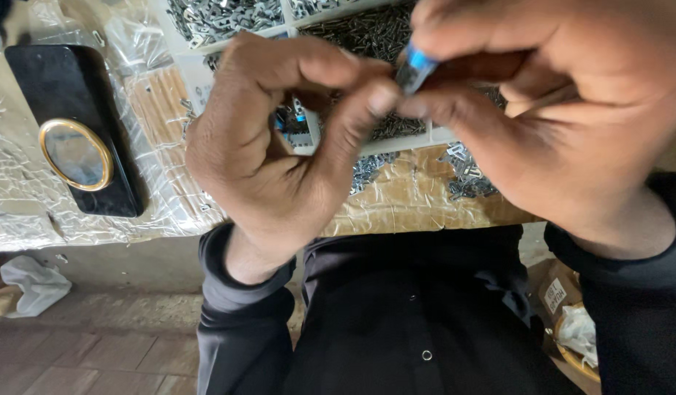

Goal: The person sits at a workbench and assembles lock cylinders by hand, inserting small metal pins and springs into a blue-capped cylinder body taken from a compartment tray. The person works the parts into the cylinder with both hands and sets completed cylinders among a pile of similar locks on the bench.

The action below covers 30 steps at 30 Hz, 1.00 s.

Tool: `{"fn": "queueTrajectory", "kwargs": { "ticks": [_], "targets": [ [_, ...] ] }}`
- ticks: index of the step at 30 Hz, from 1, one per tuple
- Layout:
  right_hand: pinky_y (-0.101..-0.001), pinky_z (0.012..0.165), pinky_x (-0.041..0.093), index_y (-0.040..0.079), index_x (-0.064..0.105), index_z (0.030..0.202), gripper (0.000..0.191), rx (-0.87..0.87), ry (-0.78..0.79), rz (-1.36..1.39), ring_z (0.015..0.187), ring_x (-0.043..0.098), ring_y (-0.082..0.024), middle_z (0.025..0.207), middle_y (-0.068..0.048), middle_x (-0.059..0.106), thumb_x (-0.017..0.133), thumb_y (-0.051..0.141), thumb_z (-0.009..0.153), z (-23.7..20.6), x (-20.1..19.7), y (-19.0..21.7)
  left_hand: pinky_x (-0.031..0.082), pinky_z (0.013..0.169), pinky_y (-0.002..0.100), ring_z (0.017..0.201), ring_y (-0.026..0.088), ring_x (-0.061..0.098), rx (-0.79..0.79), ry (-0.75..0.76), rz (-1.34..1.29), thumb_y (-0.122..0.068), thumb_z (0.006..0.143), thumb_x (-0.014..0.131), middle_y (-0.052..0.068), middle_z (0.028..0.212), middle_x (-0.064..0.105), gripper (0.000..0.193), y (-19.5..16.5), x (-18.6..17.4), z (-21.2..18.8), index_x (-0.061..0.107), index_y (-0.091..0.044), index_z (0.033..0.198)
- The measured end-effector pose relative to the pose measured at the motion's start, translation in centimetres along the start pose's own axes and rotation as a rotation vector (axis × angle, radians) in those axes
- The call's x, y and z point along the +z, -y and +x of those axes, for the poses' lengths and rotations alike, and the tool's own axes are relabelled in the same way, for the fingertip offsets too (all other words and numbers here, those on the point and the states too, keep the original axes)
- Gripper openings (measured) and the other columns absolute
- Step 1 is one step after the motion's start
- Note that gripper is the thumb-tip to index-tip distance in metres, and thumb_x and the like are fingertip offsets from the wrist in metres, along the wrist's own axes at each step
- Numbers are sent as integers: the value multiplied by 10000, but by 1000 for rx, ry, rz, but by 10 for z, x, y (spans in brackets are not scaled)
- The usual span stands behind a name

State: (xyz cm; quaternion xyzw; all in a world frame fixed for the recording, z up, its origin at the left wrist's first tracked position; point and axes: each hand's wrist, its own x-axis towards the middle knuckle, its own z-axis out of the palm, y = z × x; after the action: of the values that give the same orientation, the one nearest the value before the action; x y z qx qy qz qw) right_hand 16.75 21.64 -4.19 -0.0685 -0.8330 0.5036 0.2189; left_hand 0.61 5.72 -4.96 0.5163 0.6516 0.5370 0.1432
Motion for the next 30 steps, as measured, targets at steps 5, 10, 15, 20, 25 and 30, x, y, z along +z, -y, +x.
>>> {"fn": "queueTrajectory", "kwargs": {
  "ticks": [5,10,15,20,25,30],
  "targets": [
    [-351,885,681,-157,545,1164,283,9,-3,24,1057,746,-301,1225,-280,634,743,-120,964,-3,-2,-3,519,713,279,841,153,635,87,93,351,-10,1027,852,33,1029,731,208,-3,-2,3,681,-74,1127],
    [-345,910,684,-143,524,1217,330,14,-10,48,1089,744,-299,1242,-272,643,744,-108,974,-3,-1,-4,531,655,214,817,111,664,-35,45,164,-2,1029,814,72,1039,750,182,-7,0,-5,668,-32,1133],
    [-361,976,665,-144,501,1250,379,44,-16,65,1170,714,-338,1280,-296,619,744,-96,963,-2,1,1,603,699,207,877,139,787,-117,-44,-112,10,1026,760,151,995,742,223,-8,3,-5,573,37,1145],
    [-358,931,704,-157,497,1181,354,-19,29,52,1113,742,-327,1252,-328,595,740,-121,925,-6,0,-8,632,778,207,975,163,792,-134,-28,-200,-9,1130,759,153,1019,730,259,-9,-2,-15,508,28,1181],
    [-351,898,702,-166,486,1160,357,-77,42,64,1087,738,-326,1226,-331,588,749,-117,924,-4,0,-12,644,746,203,933,179,800,-110,-35,-172,6,1054,790,142,959,703,274,6,-3,-28,530,14,1139],
    [-241,669,622,-140,563,1055,269,-104,-7,60,925,752,-204,1145,-298,647,771,-102,889,8,5,-5,618,752,221,923,175,785,-65,21,-144,24,992,837,136,966,702,317,1,-5,-14,545,5,1114]
  ]
}}
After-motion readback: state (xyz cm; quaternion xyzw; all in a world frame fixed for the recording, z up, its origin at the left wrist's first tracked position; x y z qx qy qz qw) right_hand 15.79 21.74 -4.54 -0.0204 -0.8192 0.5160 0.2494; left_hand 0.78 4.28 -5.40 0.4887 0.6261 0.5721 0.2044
